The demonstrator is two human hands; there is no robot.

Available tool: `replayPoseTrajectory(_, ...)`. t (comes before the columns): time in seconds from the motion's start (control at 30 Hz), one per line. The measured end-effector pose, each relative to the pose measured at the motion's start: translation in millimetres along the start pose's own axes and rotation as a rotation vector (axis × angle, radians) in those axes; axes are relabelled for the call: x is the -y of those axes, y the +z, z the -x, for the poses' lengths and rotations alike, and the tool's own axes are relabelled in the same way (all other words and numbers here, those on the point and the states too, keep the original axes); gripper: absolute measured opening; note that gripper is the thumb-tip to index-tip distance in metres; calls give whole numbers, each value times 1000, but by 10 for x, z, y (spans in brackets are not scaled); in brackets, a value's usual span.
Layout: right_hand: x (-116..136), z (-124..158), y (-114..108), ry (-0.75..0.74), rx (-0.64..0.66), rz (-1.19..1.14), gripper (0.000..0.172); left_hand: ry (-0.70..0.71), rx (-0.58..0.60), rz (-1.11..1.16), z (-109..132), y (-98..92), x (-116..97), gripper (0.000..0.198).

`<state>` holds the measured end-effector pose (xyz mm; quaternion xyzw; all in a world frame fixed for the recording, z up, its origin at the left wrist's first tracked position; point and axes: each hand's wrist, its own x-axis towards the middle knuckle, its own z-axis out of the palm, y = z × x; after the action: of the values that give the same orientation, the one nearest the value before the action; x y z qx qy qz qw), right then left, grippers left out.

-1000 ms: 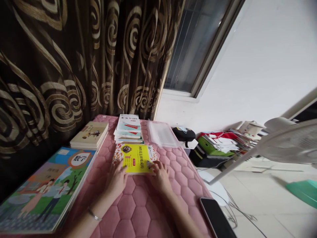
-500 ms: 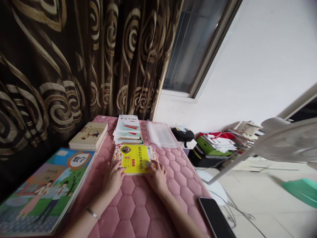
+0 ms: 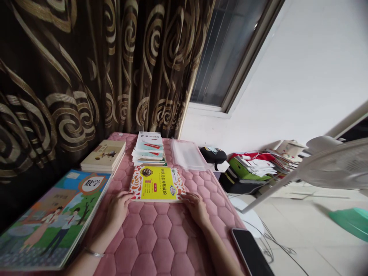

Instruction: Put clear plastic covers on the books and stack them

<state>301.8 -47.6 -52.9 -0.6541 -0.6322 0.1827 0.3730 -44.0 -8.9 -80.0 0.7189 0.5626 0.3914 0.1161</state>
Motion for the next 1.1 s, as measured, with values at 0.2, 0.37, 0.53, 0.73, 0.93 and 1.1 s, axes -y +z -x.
replayPoseTrajectory(0.2, 70, 26, -37, 32, 14, 108, 25, 44, -42, -187, 50, -34, -135, 31)
replayPoseTrajectory(0.37, 296, 56, 58, -13, -24, 334, 26, 39, -56, -426, 77, 45, -561, 20)
replayPoseTrajectory(0.53, 555, 32, 350, -122, -26, 423, 28, 93, 18, -341, 26, 381, -929, 24)
replayPoseTrajectory(0.73, 710, 27, 568, -132, -59, 396, 25, 62, 65, -246, -29, 482, -1070, 23)
replayPoseTrajectory(0.93, 593, 16, 343, -55, -12, 390, 24, 5, 30, -250, -37, 268, -753, 22)
replayPoseTrajectory(1.1, 354, 20, 18, 43, 14, 341, 26, 27, -61, -112, -37, 111, -152, 19)
